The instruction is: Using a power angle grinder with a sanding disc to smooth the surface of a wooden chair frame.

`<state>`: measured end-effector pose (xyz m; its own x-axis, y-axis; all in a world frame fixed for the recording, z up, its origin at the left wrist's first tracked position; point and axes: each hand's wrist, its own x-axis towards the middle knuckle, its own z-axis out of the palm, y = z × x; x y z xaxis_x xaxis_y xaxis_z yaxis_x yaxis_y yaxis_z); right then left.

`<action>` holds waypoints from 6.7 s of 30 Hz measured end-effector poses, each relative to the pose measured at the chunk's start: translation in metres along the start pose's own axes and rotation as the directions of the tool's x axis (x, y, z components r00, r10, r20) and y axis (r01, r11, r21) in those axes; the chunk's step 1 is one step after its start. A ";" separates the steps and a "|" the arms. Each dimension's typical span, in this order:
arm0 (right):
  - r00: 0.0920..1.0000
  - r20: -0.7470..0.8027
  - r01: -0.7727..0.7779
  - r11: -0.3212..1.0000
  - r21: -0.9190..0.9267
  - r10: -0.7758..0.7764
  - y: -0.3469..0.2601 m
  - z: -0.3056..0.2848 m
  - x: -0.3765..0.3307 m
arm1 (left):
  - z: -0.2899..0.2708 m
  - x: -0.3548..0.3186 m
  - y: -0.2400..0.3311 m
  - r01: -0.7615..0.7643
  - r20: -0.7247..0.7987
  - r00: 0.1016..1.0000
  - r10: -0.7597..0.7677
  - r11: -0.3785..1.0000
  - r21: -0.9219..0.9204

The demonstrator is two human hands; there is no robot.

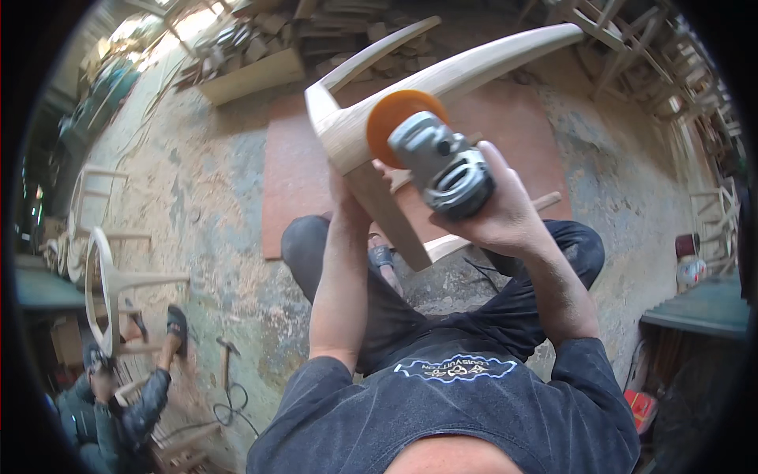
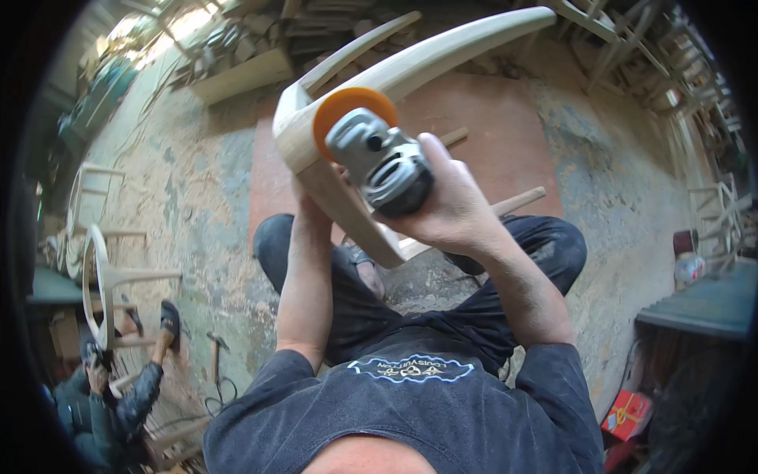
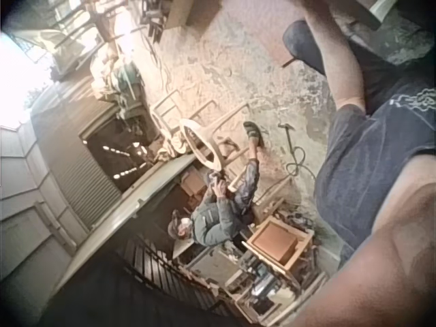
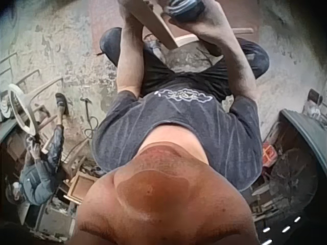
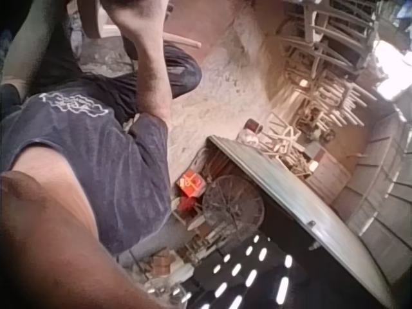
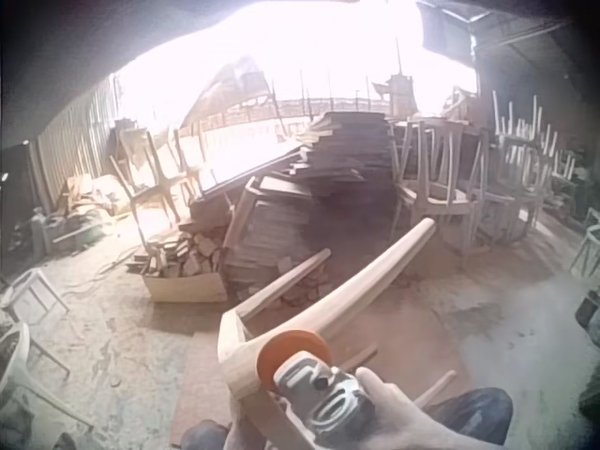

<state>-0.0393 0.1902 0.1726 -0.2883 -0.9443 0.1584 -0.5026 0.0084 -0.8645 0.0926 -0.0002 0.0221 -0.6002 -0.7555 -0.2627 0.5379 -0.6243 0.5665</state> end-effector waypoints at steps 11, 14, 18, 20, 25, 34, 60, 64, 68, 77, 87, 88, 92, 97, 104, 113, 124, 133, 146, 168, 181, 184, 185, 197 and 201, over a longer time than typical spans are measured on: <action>0.987 -0.156 -0.016 0.993 0.118 0.034 0.028 -0.058 0.006 | -0.047 0.015 -0.003 0.122 0.234 0.968 -0.093 0.986 -0.115; 0.954 -0.299 -0.014 0.997 0.075 0.036 0.045 -0.094 0.011 | -0.051 0.015 -0.008 0.143 0.264 0.959 -0.106 0.982 -0.127; 0.840 -0.471 -0.149 0.949 0.280 0.271 0.062 -0.131 0.017 | -0.034 0.009 -0.002 0.106 0.109 0.990 -0.091 0.983 -0.148; 0.877 -0.440 -0.060 0.953 0.296 0.192 0.063 -0.127 0.018 | -0.041 0.019 0.007 0.094 0.202 0.977 -0.068 0.988 -0.121; 0.942 -0.294 0.164 0.986 -0.023 -0.164 0.044 -0.042 0.009 | -0.031 0.029 0.019 0.087 0.132 0.989 -0.066 0.984 -0.158; 0.992 -0.099 0.091 0.981 0.170 -0.074 0.041 0.036 0.023 | -0.010 0.018 0.027 0.023 0.049 0.999 -0.024 0.999 0.025; 0.821 -0.538 -0.004 0.944 0.329 0.191 0.100 -0.126 0.046 | -0.050 0.037 0.007 0.035 0.201 0.979 -0.019 0.997 -0.075; 0.850 -0.508 0.001 0.964 0.266 0.139 0.088 -0.144 0.029 | -0.033 0.031 0.008 0.076 0.178 0.983 -0.034 0.969 -0.235; 0.943 -0.331 0.038 0.998 0.041 -0.023 0.056 -0.093 0.010 | -0.020 0.021 0.007 0.040 0.016 0.999 -0.038 0.990 -0.135; 1.000 -0.023 0.019 0.999 0.051 -0.017 0.017 -0.010 0.015 | 0.004 0.008 0.011 -0.008 -0.040 0.999 0.011 0.996 0.083; 0.992 -0.129 -0.003 1.000 0.030 0.007 0.027 -0.061 0.026 | -0.017 0.009 0.003 0.004 -0.015 1.000 -0.005 0.999 -0.044; 0.980 -0.183 -0.070 0.997 0.025 0.073 0.024 -0.076 0.027 | -0.014 0.007 0.005 -0.037 -0.017 0.999 0.036 0.998 -0.045; 0.911 -0.318 -0.186 0.949 0.253 0.263 0.034 -0.144 0.033 | -0.034 0.022 -0.006 0.000 0.285 0.958 0.018 0.998 -0.063; 0.908 -0.366 -0.137 0.970 0.202 0.204 0.026 -0.158 0.018 | -0.008 0.010 0.000 -0.001 -0.004 1.000 0.001 0.997 -0.071; 0.998 -0.001 -0.070 0.992 -0.102 0.070 -0.017 -0.057 0.000 | -0.001 0.009 -0.004 0.015 0.024 1.000 -0.014 1.000 -0.026; 0.994 -0.108 -0.025 0.995 -0.093 0.015 0.020 -0.085 0.010 | -0.030 0.007 -0.008 0.066 0.020 0.998 -0.064 0.994 -0.087; 0.943 -0.234 -0.203 0.967 0.155 0.235 0.002 -0.155 0.006 | -0.015 -0.002 -0.015 0.043 0.021 0.999 -0.040 0.989 -0.141; 0.968 0.135 -0.202 0.977 -0.070 0.210 -0.025 -0.063 0.004 | -0.005 -0.008 -0.015 0.013 -0.034 0.999 -0.014 1.000 -0.021; 0.937 -0.223 -0.244 0.961 0.128 0.268 -0.017 -0.166 -0.005 | 0.000 -0.029 -0.012 0.033 0.056 0.998 -0.033 0.999 0.009; 0.865 -0.413 -0.167 0.939 0.300 0.286 0.036 -0.200 -0.036 | -0.006 -0.034 -0.014 0.051 0.054 0.997 -0.046 0.995 -0.082; 0.696 -0.655 0.029 0.900 0.435 0.294 0.088 -0.047 -0.153 | -0.011 0.059 0.046 0.012 0.332 0.943 -0.010 1.000 -0.005; 0.687 -0.664 0.063 0.886 0.460 0.296 0.100 -0.035 -0.156 | -0.002 0.062 0.050 0.046 0.194 0.980 -0.031 0.997 -0.069; 0.689 -0.662 0.091 0.871 0.484 0.296 0.107 -0.033 -0.156 | -0.001 0.063 0.053 0.020 0.194 0.981 -0.011 0.999 -0.046; 0.619 -0.702 0.084 0.859 0.506 0.353 0.183 -0.019 -0.187 | -0.018 0.120 0.076 -0.037 0.244 0.969 0.036 0.999 0.000; 0.542 -0.742 0.094 0.849 0.520 0.394 0.192 -0.020 -0.198 | 0.008 0.117 0.028 -0.056 0.080 0.995 0.056 0.998 0.001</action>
<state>-0.0953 0.3849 -0.0155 -0.9594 -0.2642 0.0989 -0.0300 -0.2530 -0.9670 0.0325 -0.1044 0.0130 -0.6147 -0.7707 -0.1677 0.5698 -0.5809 0.5813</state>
